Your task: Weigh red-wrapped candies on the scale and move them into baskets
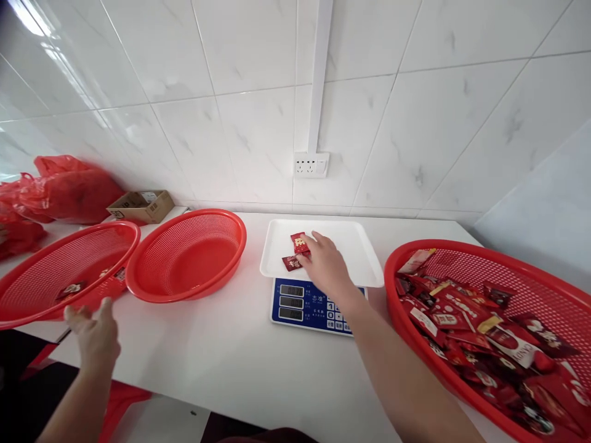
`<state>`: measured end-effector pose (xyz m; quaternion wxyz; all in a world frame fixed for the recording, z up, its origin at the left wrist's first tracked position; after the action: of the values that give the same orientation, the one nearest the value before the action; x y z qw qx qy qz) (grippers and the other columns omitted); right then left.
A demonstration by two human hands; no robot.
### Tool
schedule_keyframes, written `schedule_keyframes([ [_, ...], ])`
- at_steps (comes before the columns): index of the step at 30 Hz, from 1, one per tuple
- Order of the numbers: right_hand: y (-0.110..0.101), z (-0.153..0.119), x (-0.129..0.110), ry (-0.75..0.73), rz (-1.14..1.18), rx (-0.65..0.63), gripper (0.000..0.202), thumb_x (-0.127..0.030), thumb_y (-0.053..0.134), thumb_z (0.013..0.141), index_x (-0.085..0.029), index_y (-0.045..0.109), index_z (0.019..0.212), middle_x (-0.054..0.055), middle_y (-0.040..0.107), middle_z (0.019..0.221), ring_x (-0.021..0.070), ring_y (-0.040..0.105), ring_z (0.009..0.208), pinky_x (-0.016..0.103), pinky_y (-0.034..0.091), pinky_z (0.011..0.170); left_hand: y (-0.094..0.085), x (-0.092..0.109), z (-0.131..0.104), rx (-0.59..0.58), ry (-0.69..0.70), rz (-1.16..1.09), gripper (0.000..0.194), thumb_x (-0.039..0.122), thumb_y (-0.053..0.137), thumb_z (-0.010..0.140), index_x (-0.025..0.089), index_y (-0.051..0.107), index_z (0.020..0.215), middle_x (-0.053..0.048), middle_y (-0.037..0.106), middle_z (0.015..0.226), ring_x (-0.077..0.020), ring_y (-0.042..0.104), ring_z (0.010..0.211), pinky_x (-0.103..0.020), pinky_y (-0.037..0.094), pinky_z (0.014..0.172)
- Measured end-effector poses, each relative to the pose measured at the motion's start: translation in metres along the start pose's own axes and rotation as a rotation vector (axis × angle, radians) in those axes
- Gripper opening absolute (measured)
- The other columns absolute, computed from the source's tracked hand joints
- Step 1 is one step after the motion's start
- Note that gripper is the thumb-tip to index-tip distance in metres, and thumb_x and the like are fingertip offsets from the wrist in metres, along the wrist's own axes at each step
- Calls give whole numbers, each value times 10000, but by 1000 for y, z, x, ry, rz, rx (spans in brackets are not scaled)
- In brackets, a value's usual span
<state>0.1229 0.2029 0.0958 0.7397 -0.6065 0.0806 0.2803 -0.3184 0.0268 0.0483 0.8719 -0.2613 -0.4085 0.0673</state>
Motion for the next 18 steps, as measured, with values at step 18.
schedule_keyframes([
  [18, 1, 12, 58, 236, -191, -165, 471, -432, 518, 811, -198, 555, 1219, 147, 581, 1138, 282, 601, 951, 313, 445, 633, 52, 144, -86, -552, 668, -25, 228, 347, 480, 876, 215, 640, 971, -60, 706, 987, -257, 581, 1075, -560, 235, 1054],
])
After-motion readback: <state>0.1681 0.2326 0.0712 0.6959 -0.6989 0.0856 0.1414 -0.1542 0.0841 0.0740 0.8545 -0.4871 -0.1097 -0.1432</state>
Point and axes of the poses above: each hand's wrist, its own z-axis towards the middle knuckle, its own y-axis out of the palm, x = y × z, the point moved 4 cm from there along z, towards the middle knuckle
